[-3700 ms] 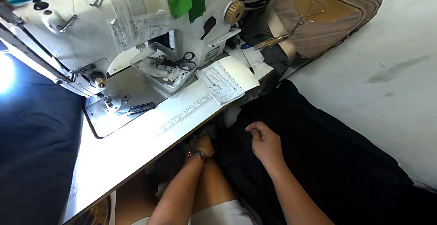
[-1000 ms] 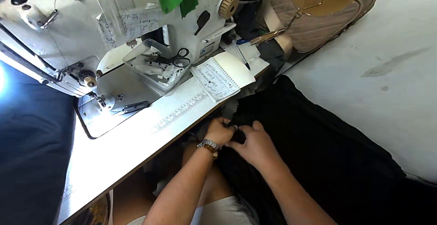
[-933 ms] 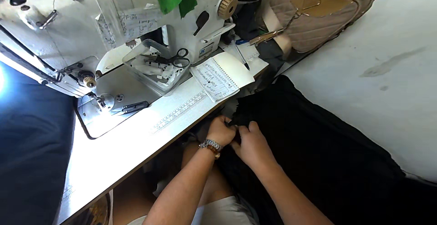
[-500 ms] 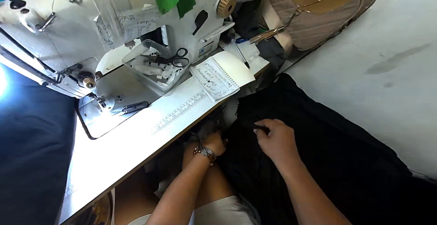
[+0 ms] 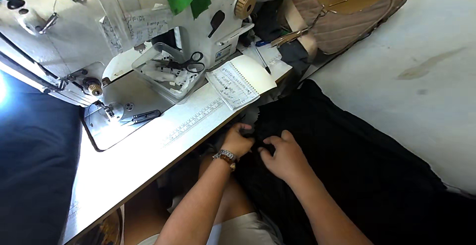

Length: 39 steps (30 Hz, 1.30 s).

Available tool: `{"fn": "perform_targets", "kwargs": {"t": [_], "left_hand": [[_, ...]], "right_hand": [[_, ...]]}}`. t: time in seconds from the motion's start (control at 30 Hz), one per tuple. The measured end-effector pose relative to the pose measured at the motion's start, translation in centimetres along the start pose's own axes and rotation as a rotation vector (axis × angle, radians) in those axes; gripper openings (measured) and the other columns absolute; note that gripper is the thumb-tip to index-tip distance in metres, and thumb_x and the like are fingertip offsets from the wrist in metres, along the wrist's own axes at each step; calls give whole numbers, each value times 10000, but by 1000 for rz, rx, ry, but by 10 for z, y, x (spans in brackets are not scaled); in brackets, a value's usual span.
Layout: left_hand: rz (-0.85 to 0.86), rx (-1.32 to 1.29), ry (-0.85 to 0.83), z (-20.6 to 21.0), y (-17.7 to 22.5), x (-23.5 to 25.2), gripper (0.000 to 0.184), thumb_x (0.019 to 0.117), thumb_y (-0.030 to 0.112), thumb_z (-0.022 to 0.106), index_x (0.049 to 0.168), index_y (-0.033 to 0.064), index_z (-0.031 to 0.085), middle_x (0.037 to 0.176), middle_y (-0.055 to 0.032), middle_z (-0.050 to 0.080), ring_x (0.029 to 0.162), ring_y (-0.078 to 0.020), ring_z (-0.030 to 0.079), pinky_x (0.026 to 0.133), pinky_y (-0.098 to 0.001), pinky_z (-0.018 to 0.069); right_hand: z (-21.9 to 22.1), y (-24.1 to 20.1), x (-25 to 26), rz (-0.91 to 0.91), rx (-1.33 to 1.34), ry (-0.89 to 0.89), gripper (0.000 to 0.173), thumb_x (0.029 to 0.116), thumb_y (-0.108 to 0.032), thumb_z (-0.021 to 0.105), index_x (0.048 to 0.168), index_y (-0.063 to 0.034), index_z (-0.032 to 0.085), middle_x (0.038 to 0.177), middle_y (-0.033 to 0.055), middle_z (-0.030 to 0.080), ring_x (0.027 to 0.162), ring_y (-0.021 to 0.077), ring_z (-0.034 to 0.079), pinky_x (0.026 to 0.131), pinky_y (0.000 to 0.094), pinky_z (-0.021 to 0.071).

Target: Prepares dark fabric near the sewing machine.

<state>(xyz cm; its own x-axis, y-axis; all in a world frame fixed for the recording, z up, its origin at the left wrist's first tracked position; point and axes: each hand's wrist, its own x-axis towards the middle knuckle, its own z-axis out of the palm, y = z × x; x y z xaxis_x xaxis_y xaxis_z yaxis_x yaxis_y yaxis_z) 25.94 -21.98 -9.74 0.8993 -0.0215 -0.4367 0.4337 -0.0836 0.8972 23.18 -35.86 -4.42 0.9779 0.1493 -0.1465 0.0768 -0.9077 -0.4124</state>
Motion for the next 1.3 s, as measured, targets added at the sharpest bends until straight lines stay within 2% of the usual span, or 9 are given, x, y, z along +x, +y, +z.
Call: {"fn": "perform_targets", "kwargs": {"t": [0.07, 0.27, 0.33, 0.43, 0.57, 0.7, 0.93, 1.1, 1.3], "left_hand": [[52, 41, 0, 6, 14, -4, 495, 899, -7, 675, 1375, 76, 566, 1121, -207, 684, 851, -273, 682, 716, -437, 576], [197, 172, -57, -3, 14, -5, 428, 1023, 45, 549, 1449, 21, 513, 1293, -188, 638, 1118, -257, 641, 955, -417, 526], [72, 515, -82, -9, 2, -7, 475, 1034, 121, 553, 1493, 26, 477, 1415, -218, 583, 1295, -339, 586, 1078, -515, 474], [-217, 810, -157, -5, -16, -21, 518, 969, 130, 661, 1440, -8, 496, 1305, -284, 616, 1206, -442, 605, 1005, -630, 472], [-236, 985, -253, -3, -42, -8, 518, 957, 184, 690, 1426, 14, 549, 1405, -239, 580, 1326, -431, 523, 1098, -684, 346], [-238, 822, -111, -11, -22, -27, 317, 930, 109, 710, 1178, -78, 648, 1211, -296, 648, 1144, -451, 629, 965, -627, 495], [-149, 375, 2, -22, -23, -14, 295, 1042, 154, 583, 1282, -11, 633, 1187, -228, 677, 1092, -341, 659, 970, -510, 513], [-23, 28, 88, -12, 3, -13, 272, 1033, 135, 588, 1280, 28, 625, 1059, -147, 676, 900, -208, 631, 814, -403, 533], [72, 90, -22, -5, -6, 0, 360, 1089, 196, 508, 1407, 28, 532, 1100, -167, 664, 939, -226, 628, 852, -400, 517]], "right_hand": [[9, -4, 1, -8, -64, -21, 484, 837, -283, 869, 1119, 62, 678, 1253, 280, 541, 1040, 406, 648, 876, 539, 576], [0, 8, 6, 26, 17, 73, 176, 958, -12, 677, 1099, 90, 706, 1159, 316, 614, 1039, 461, 650, 883, 598, 551], [-7, 16, 5, -11, 77, 158, 166, 951, 22, 669, 1096, 97, 697, 1115, 314, 642, 1039, 476, 648, 880, 627, 533], [-13, 25, 4, -93, 148, 278, 154, 933, 80, 644, 1086, 83, 631, 1057, 290, 671, 969, 465, 676, 818, 628, 541], [-10, 33, 3, -155, 94, 289, 121, 943, 94, 576, 941, 40, 683, 923, 228, 627, 869, 398, 637, 738, 547, 533], [-8, 29, 1, -101, 30, 209, 260, 971, 94, 524, 953, 1, 766, 992, 258, 590, 912, 407, 620, 760, 543, 537], [-5, 13, 2, 20, 29, 82, 185, 975, -40, 643, 1111, 20, 753, 1141, 286, 584, 1010, 424, 633, 851, 553, 554], [20, -4, 3, 33, -25, -13, 504, 835, -318, 869, 1117, 68, 712, 1312, 322, 532, 1065, 429, 652, 906, 551, 565], [21, 1, 4, 16, 7, 71, 169, 958, -42, 674, 1058, 83, 726, 1191, 315, 590, 990, 427, 669, 847, 553, 576]]}}
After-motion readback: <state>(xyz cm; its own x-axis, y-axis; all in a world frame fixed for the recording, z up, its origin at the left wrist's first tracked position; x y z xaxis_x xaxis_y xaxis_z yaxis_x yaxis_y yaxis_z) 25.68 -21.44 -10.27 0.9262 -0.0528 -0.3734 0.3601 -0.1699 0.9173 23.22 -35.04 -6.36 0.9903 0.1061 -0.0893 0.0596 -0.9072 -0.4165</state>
